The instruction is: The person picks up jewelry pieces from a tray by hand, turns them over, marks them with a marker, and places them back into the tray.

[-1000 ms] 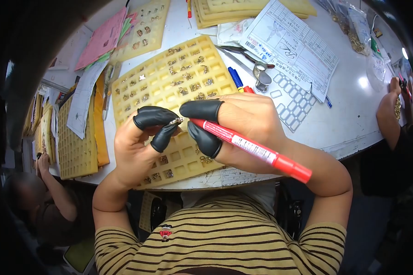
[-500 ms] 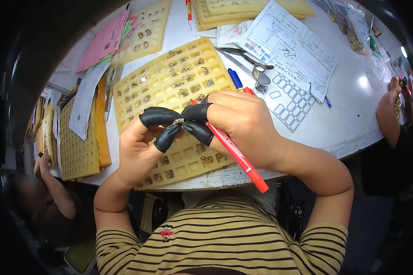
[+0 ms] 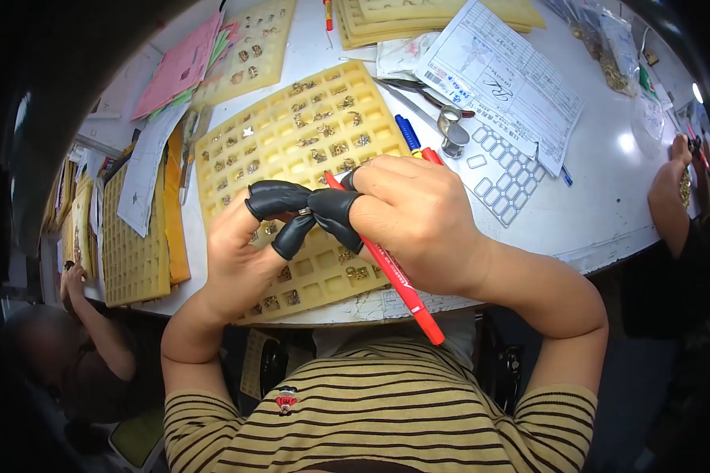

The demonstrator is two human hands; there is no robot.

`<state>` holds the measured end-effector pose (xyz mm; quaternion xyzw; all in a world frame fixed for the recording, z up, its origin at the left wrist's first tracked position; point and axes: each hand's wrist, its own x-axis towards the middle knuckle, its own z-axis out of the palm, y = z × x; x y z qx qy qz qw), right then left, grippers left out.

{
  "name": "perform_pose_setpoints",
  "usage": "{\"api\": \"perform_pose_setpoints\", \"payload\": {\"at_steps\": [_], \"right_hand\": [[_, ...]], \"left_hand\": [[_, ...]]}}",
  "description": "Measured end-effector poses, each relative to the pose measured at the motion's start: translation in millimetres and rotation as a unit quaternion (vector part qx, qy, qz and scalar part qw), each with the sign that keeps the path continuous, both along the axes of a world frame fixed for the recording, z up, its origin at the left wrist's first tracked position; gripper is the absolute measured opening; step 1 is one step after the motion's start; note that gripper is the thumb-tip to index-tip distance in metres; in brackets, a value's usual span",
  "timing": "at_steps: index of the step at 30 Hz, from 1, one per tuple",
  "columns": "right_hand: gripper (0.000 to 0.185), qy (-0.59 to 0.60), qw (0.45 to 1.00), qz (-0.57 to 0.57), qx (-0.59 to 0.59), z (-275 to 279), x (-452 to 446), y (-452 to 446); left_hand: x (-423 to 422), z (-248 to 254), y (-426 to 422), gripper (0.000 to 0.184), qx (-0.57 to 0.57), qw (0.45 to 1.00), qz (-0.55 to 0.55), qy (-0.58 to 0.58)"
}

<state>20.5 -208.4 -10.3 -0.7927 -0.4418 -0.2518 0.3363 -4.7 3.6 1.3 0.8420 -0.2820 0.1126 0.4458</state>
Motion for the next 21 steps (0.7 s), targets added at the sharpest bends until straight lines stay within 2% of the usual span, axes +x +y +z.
{"api": "perform_pose_setpoints", "payload": {"at_steps": [8,11,12,15,21], "right_hand": [[0.027,0.111,0.989,-0.003,0.096,9,-6,6],[0.028,0.223,0.963,-0.032,0.145,12,-13,8],[0.028,0.224,0.963,-0.031,0.144,12,-12,7],[0.024,0.101,0.988,0.022,0.114,10,-8,6],[0.022,0.079,0.990,0.041,0.110,10,-6,6]], "left_hand": [[0,0,1,0.021,-0.007,1.000,-0.003,0.013],[-1,1,1,0.020,-0.002,1.000,0.001,0.018],[-1,1,1,0.020,-0.003,1.000,0.001,0.019],[-1,0,0,0.021,-0.008,1.000,0.002,0.017],[-2,0,0,0.022,0.004,1.000,0.009,0.019]]}}
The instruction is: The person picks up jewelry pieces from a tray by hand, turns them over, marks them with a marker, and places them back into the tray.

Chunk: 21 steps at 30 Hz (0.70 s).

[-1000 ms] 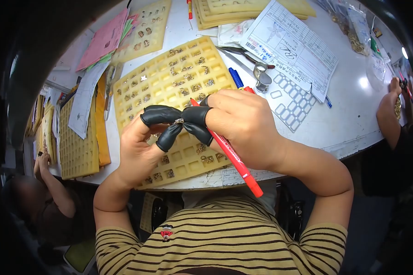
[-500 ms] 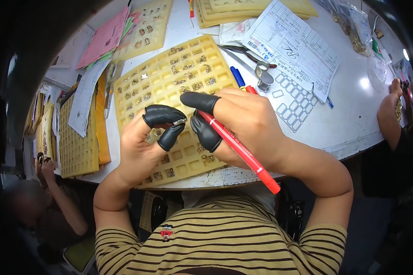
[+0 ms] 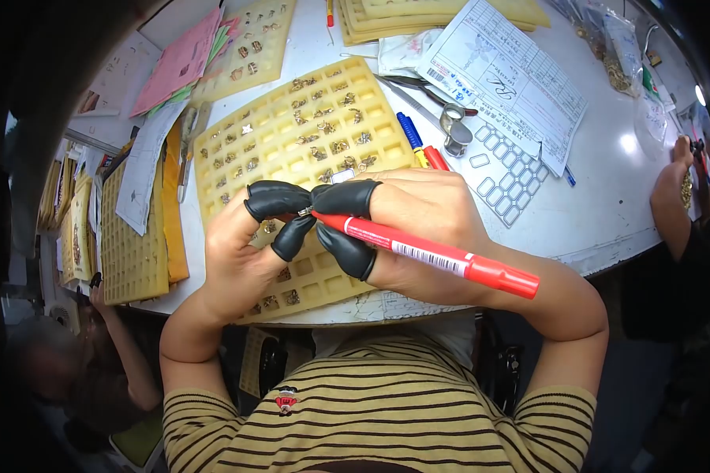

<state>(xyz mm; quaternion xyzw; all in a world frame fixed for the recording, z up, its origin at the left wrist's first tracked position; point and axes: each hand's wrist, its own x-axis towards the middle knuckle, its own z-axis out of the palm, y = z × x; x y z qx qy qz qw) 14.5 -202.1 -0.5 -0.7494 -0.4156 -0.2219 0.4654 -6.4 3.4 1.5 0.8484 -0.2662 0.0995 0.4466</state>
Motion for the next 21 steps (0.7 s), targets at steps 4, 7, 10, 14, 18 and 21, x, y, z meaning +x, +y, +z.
{"api": "perform_pose_setpoints", "payload": {"at_steps": [4,7,10,14,18,21], "right_hand": [[0.021,-0.004,1.000,0.009,0.003,-1.9,1.0,-0.6],[0.021,-0.006,1.000,0.007,-0.006,-0.7,0.9,-0.8],[0.021,-0.005,1.000,0.007,-0.006,-0.5,0.9,-0.3],[0.022,-0.006,1.000,0.007,-0.007,-1.7,1.3,-0.9],[0.024,-0.007,1.000,0.002,0.002,-2.5,1.7,-1.0],[0.030,0.000,1.000,-0.006,-0.022,-4.1,3.7,-6.3]], "left_hand": [[0.6,-0.9,0.4,0.024,0.005,1.000,-0.005,-0.012],[0.6,-1.3,0.2,0.024,0.003,1.000,-0.006,-0.011],[0.6,-1.9,0.2,0.025,0.003,1.000,-0.007,-0.010],[0.3,-0.5,0.0,0.024,0.008,1.000,-0.007,-0.004],[0.9,-0.2,-0.6,0.023,-0.001,1.000,-0.007,-0.011],[1.7,0.8,-0.5,0.022,-0.016,1.000,-0.006,0.006]]}}
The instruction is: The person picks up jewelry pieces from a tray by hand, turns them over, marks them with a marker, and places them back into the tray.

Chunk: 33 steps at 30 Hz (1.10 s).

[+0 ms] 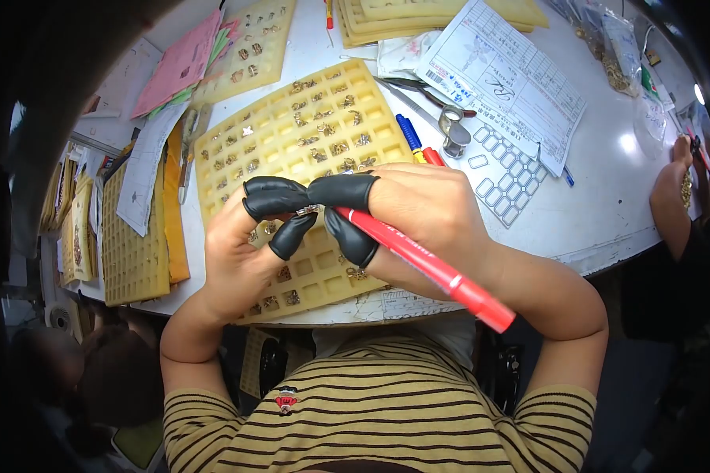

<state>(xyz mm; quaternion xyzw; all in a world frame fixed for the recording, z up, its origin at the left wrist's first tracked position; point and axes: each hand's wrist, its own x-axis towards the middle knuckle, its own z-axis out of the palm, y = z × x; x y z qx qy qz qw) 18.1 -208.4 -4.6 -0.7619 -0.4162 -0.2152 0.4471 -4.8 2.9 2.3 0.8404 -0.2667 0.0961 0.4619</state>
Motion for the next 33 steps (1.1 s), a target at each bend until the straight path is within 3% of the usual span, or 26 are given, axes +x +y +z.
{"api": "perform_pose_setpoints", "payload": {"at_steps": [4,8,23,33], "right_hand": [[0.034,0.017,0.999,-0.025,-0.038,-5,3,3],[0.027,0.059,0.993,-0.033,-0.102,-1,-1,-1],[0.024,-0.006,0.998,-0.020,-0.051,-2,-2,4],[0.034,0.024,0.998,-0.056,0.026,4,-4,6]], "left_hand": [[1,-2,1,0.021,-0.029,0.999,-0.004,0.011],[1,-5,2,0.022,-0.048,0.998,-0.008,0.039],[0,-3,-2,0.025,-0.025,0.999,-0.019,0.037],[0,0,1,0.020,-0.024,0.999,-0.023,0.042]]}}
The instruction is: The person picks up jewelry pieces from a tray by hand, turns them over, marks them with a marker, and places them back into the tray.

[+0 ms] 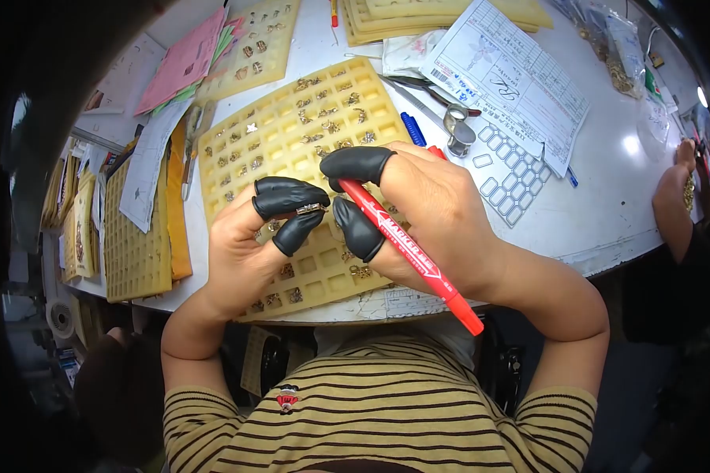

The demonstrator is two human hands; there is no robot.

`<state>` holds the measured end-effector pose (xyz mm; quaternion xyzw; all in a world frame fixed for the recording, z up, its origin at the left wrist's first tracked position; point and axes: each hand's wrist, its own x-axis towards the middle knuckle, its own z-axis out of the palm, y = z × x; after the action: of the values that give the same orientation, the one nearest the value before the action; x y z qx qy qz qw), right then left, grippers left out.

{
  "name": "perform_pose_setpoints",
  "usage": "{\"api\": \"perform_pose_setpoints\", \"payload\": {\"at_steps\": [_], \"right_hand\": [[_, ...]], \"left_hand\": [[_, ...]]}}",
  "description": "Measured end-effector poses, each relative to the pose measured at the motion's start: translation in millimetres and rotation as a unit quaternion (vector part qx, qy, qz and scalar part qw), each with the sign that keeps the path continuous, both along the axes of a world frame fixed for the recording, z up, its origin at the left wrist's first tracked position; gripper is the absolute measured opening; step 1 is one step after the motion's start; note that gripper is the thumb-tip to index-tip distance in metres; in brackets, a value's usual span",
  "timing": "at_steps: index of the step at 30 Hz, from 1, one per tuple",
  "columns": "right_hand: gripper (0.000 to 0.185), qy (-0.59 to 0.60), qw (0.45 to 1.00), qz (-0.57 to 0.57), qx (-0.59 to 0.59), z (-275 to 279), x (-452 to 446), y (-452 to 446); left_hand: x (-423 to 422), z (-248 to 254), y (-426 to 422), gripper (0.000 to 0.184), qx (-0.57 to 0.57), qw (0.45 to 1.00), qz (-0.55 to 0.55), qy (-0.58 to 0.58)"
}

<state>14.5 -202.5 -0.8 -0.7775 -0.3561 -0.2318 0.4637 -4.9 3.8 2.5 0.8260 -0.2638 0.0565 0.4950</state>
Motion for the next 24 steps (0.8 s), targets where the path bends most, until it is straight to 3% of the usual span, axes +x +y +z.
{"api": "perform_pose_setpoints", "payload": {"at_steps": [9,11,15,18,24], "right_hand": [[0.033,-0.036,0.999,0.024,-0.027,-3,2,-2],[0.030,0.039,0.999,0.000,0.005,-1,-4,-1],[0.029,0.068,0.997,0.005,0.033,0,-6,-1],[0.028,-0.039,0.997,0.050,-0.051,9,-2,-5],[0.027,-0.057,0.995,0.077,-0.004,3,1,-1]], "left_hand": [[1,-1,2,0.021,-0.009,1.000,-0.008,-0.003],[2,-2,2,0.020,-0.022,0.999,-0.016,0.024],[2,-4,3,0.020,-0.041,0.998,-0.027,0.045],[1,-4,2,0.019,-0.071,0.995,-0.022,0.070],[0,0,1,0.017,-0.065,0.995,-0.021,0.070]]}}
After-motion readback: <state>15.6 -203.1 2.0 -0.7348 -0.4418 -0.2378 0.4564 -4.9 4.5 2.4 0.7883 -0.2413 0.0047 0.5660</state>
